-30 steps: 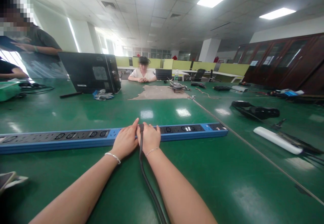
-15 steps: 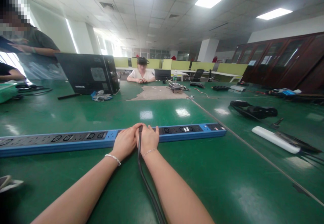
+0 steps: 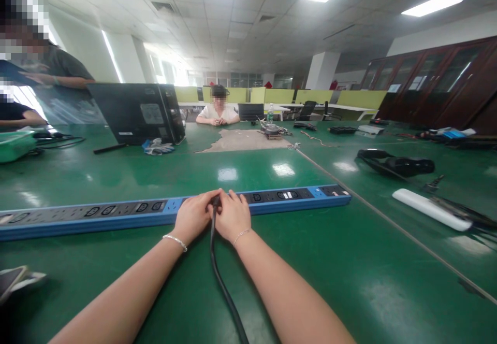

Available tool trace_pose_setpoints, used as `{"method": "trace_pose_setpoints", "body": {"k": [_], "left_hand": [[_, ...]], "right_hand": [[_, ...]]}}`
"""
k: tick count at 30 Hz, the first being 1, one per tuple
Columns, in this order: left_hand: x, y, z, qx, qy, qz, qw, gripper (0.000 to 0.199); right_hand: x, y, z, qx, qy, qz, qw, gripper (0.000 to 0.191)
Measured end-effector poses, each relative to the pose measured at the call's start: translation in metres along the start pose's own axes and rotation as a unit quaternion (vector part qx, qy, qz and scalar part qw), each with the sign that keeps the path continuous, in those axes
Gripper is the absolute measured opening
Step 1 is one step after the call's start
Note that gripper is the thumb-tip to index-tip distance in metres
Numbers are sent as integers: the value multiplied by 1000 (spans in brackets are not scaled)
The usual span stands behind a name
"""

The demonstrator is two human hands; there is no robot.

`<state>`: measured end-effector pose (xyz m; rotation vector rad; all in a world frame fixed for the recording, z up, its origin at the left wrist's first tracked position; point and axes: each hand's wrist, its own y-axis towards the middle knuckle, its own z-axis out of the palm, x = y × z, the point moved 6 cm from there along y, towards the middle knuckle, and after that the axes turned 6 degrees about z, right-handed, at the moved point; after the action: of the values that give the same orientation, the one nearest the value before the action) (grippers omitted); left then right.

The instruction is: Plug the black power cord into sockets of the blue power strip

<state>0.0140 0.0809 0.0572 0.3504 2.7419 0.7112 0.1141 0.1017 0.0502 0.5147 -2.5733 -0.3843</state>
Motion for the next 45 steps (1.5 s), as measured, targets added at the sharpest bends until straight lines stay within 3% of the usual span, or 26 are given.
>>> {"method": "trace_pose_setpoints", "body": {"k": [12, 21, 34, 45], "left_hand": [[1, 1, 0, -18, 4, -13, 1000, 31], [0, 8, 0, 14, 17, -40, 999, 27], [3, 4, 4, -11, 8, -3, 1000, 27], [4, 5, 0, -7, 8, -49, 999, 29]], "right_hand": [[-13, -9, 0, 25, -2, -99, 995, 56], [-13, -4, 3, -3, 8, -95, 995, 55], [-12, -6, 1, -25, -11, -110, 994, 51], [-13, -6, 6, -61, -45, -69, 995, 51]]}}
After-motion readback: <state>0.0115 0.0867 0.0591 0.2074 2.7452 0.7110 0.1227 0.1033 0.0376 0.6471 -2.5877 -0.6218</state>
